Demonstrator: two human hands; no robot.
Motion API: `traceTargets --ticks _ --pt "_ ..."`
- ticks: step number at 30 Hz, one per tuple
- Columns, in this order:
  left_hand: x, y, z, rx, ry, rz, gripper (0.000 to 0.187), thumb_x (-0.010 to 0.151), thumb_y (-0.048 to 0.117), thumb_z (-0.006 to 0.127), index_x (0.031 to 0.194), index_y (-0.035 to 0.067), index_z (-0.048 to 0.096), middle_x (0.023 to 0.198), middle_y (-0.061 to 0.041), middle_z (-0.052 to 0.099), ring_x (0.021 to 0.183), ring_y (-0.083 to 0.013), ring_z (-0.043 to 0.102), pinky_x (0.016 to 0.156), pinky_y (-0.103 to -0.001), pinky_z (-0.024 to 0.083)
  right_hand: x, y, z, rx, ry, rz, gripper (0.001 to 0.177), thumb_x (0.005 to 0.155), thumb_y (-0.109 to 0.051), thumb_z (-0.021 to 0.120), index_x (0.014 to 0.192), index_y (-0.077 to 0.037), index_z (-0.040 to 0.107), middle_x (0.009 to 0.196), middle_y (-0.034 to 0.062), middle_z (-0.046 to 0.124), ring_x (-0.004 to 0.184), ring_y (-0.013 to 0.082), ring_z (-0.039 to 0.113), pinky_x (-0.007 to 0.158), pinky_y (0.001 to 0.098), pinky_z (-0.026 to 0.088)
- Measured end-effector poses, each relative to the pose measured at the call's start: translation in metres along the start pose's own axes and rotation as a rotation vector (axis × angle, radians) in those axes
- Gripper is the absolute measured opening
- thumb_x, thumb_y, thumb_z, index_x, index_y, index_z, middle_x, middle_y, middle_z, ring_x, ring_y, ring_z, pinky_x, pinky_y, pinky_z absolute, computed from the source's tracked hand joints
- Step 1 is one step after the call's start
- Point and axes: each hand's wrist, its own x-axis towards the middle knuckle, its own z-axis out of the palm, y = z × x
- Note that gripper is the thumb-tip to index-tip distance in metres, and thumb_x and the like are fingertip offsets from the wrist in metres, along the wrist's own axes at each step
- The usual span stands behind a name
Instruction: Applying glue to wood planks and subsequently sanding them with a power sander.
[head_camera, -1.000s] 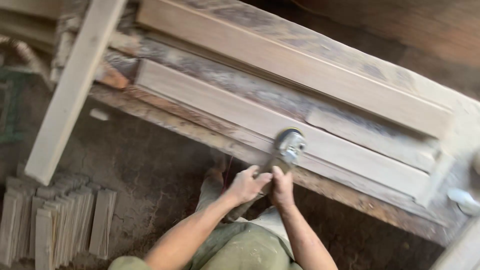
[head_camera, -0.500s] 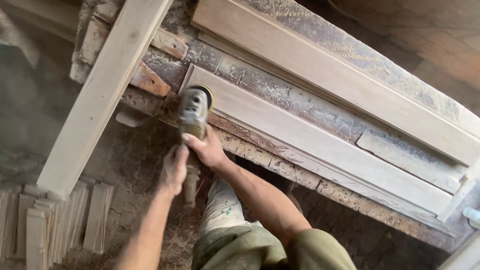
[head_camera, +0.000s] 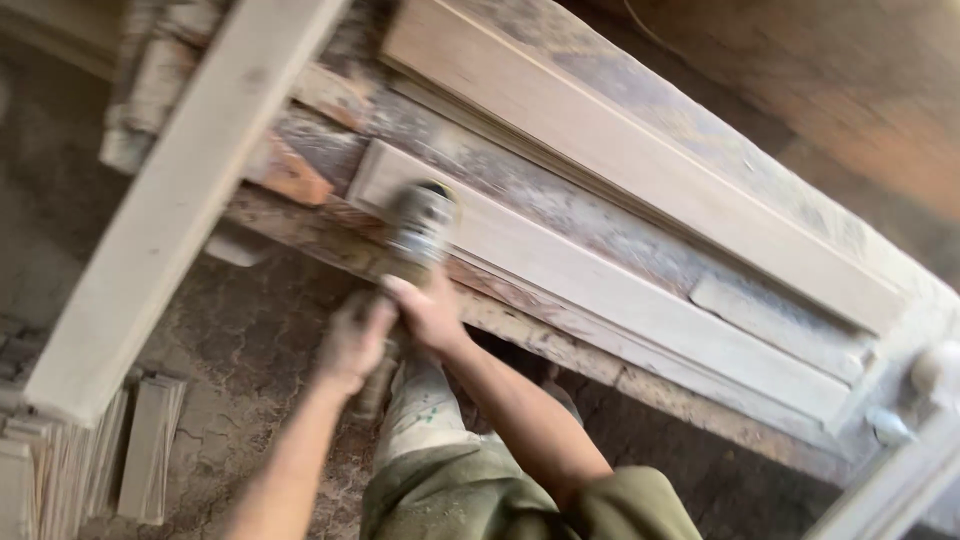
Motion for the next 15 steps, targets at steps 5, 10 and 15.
traceTargets --ticks 5,10,15 --pt "-0.034 0.067 0.015 -0.302 0.271 0.036 0.058 0.1 0.056 0.052 0.127 0.006 0.065 0.131 -0.026 0.063 0.123 -0.0386 0.059 0.103 -0.059 0.047 0.041 -0.025 0.011 0.021 -0.154 0.126 0.037 0.076 -0.032 0.088 0.102 -0.01 0.072 0.084 0.0059 0.072 0.075 0.0164 0.066 0.068 0.0345 0.057" --pt "-0.026 0.023 0.089 -0.401 0.142 0.106 0.062 0.111 0.057 0.044 0.102 -0.003 0.055 0.071 -0.032 0.065 0.059 -0.0399 0.07 0.052 -0.052 0.062 0.009 -0.025 -0.086 -0.045 -0.257 0.161 0.039 0.073 -0.039 0.086 0.097 -0.012 0.074 0.08 0.006 0.072 0.071 0.0174 0.067 0.064 0.0364 0.056" --pt "-0.053 -0.019 0.248 -0.216 0.066 0.16 0.054 0.105 0.05 0.053 0.117 -0.001 0.062 0.096 -0.032 0.067 0.085 -0.0449 0.067 0.062 -0.059 0.056 -0.086 -0.045 -0.249 -0.057 -0.056 0.104 0.046 0.08 -0.042 0.083 0.11 -0.01 0.07 0.091 0.011 0.071 0.083 0.0212 0.066 0.075 0.0407 0.056"
